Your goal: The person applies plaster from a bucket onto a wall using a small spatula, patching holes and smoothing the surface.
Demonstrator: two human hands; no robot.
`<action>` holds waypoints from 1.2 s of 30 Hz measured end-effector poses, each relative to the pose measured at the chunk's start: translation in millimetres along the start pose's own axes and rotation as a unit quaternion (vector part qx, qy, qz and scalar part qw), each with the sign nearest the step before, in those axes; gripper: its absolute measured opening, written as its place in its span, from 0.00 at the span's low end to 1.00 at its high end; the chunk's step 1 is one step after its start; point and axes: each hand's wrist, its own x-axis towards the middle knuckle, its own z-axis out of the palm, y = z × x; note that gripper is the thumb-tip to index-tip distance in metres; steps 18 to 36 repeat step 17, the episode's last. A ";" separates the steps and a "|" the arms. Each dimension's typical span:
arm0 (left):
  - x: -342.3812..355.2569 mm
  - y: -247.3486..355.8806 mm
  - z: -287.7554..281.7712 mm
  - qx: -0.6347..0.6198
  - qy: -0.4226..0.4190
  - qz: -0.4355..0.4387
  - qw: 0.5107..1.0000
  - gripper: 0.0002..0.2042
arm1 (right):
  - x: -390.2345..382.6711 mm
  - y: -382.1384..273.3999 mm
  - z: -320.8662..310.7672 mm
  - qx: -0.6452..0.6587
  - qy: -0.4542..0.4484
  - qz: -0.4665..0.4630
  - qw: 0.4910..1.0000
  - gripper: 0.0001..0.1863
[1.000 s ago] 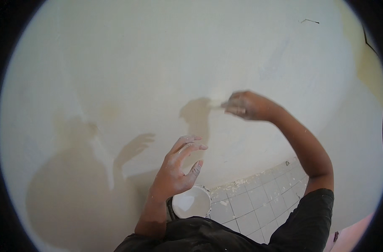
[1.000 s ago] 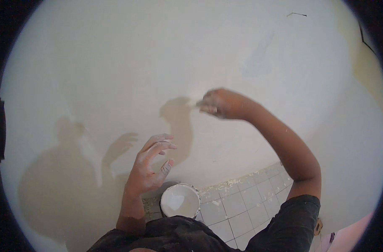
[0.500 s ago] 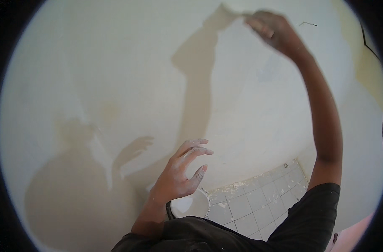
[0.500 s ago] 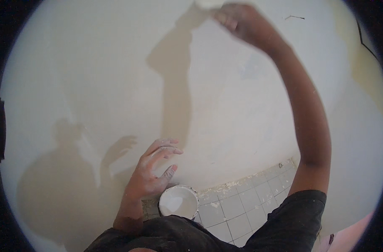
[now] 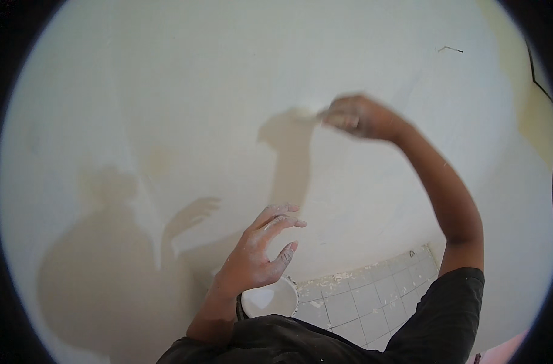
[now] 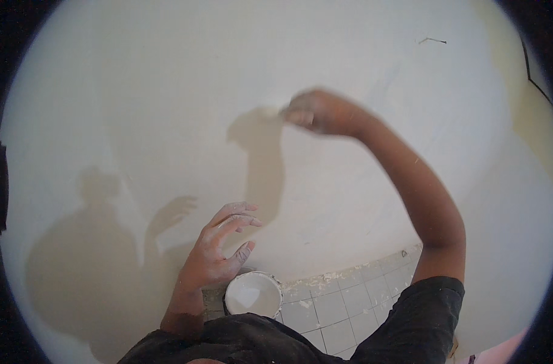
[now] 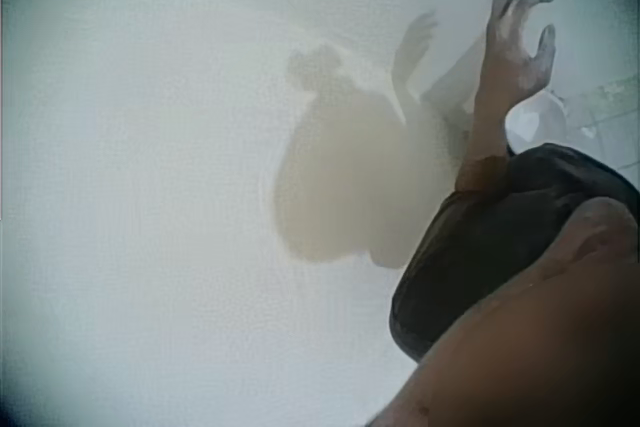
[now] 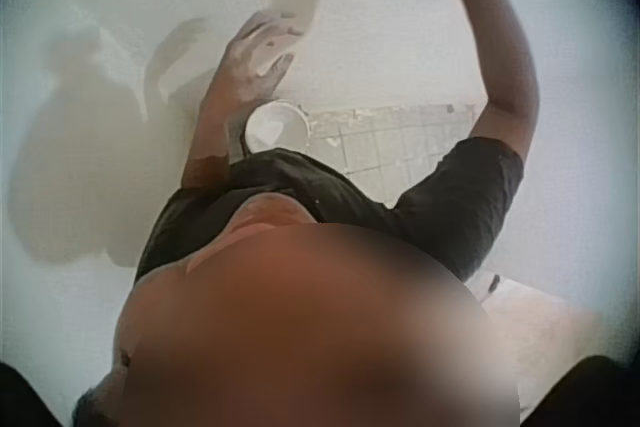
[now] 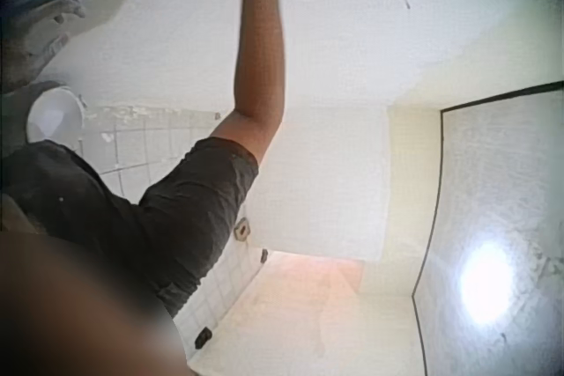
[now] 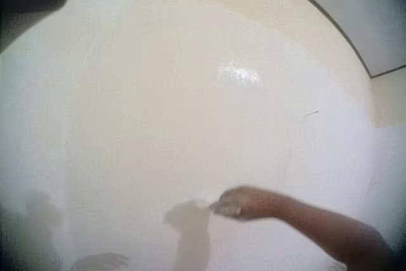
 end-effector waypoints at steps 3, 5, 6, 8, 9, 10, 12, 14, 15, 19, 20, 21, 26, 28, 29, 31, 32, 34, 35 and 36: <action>6.7 11.2 -2.4 -0.001 0.002 0.001 1.000 0.16 | 18.0 14.5 -91.1 -0.085 0.129 -0.036 0.987 0.11; 6.0 16.2 -3.7 0.005 0.006 -0.012 1.000 0.16 | 26.4 3.6 -119.4 -0.112 0.222 0.042 0.968 0.10; 4.9 18.8 -3.8 0.013 0.013 -0.011 1.000 0.16 | 27.1 1.6 -129.3 -0.189 0.246 0.039 0.950 0.10; 1.8 24.8 -2.5 0.023 0.021 -0.015 0.999 0.16 | 31.2 -24.5 -136.6 -0.180 0.280 0.111 0.936 0.10; 2.5 28.9 -2.8 0.028 0.019 -0.018 0.999 0.16 | 30.1 -20.7 -132.5 -0.175 0.282 0.109 0.937 0.10; 3.3 33.3 -0.8 0.030 0.016 -0.020 0.999 0.16 | 26.3 -13.9 -124.9 -0.171 0.274 0.064 0.944 0.09; 2.6 36.9 0.2 0.044 0.030 -0.016 0.998 0.16 | 23.6 -8.9 -102.4 -0.207 0.231 0.013 0.951 0.08; -2.2 40.2 -2.4 0.057 0.042 -0.020 0.997 0.17 | 24.7 -28.2 -73.9 -0.148 0.189 -0.012 0.971 0.07; -2.3 42.9 -1.8 0.062 0.048 -0.017 0.997 0.17 | 19.6 -31.9 -55.0 -0.112 0.185 -0.039 0.976 0.06; -2.9 37.0 3.8 0.067 0.056 -0.012 0.996 0.17 | 12.3 -27.0 -18.9 -0.078 0.180 -0.067 0.978 0.06; -2.9 37.0 3.8 0.067 0.056 -0.012 0.996 0.17 | 12.3 -27.0 -18.9 -0.078 0.180 -0.067 0.978 0.06; -2.9 37.0 3.8 0.067 0.056 -0.012 0.996 0.17 | 12.3 -27.0 -18.9 -0.078 0.180 -0.067 0.978 0.06; -2.9 37.0 3.8 0.067 0.056 -0.012 0.996 0.17 | 12.3 -27.0 -18.9 -0.078 0.180 -0.067 0.978 0.06; -2.9 37.0 3.8 0.067 0.056 -0.012 0.996 0.17 | 12.3 -27.0 -18.9 -0.078 0.180 -0.067 0.978 0.06; -2.9 37.0 3.8 0.067 0.056 -0.012 0.996 0.17 | 12.3 -27.0 -18.9 -0.078 0.180 -0.067 0.978 0.06; -2.9 37.0 3.8 0.067 0.056 -0.012 0.996 0.17 | 12.3 -27.0 -18.9 -0.078 0.180 -0.067 0.978 0.06; -2.9 37.0 3.8 0.067 0.056 -0.012 0.996 0.17 | 12.3 -27.0 -18.9 -0.078 0.180 -0.067 0.978 0.06; -2.9 37.0 3.8 0.067 0.056 -0.012 0.996 0.17 | 12.3 -27.0 -18.9 -0.078 0.180 -0.067 0.978 0.06; -2.9 37.0 3.8 0.067 0.056 -0.012 0.996 0.17 | 12.3 -27.0 -18.9 -0.078 0.180 -0.067 0.978 0.06; -2.9 37.0 3.8 0.067 0.056 -0.012 0.996 0.17 | 12.3 -27.0 -18.9 -0.078 0.180 -0.067 0.978 0.06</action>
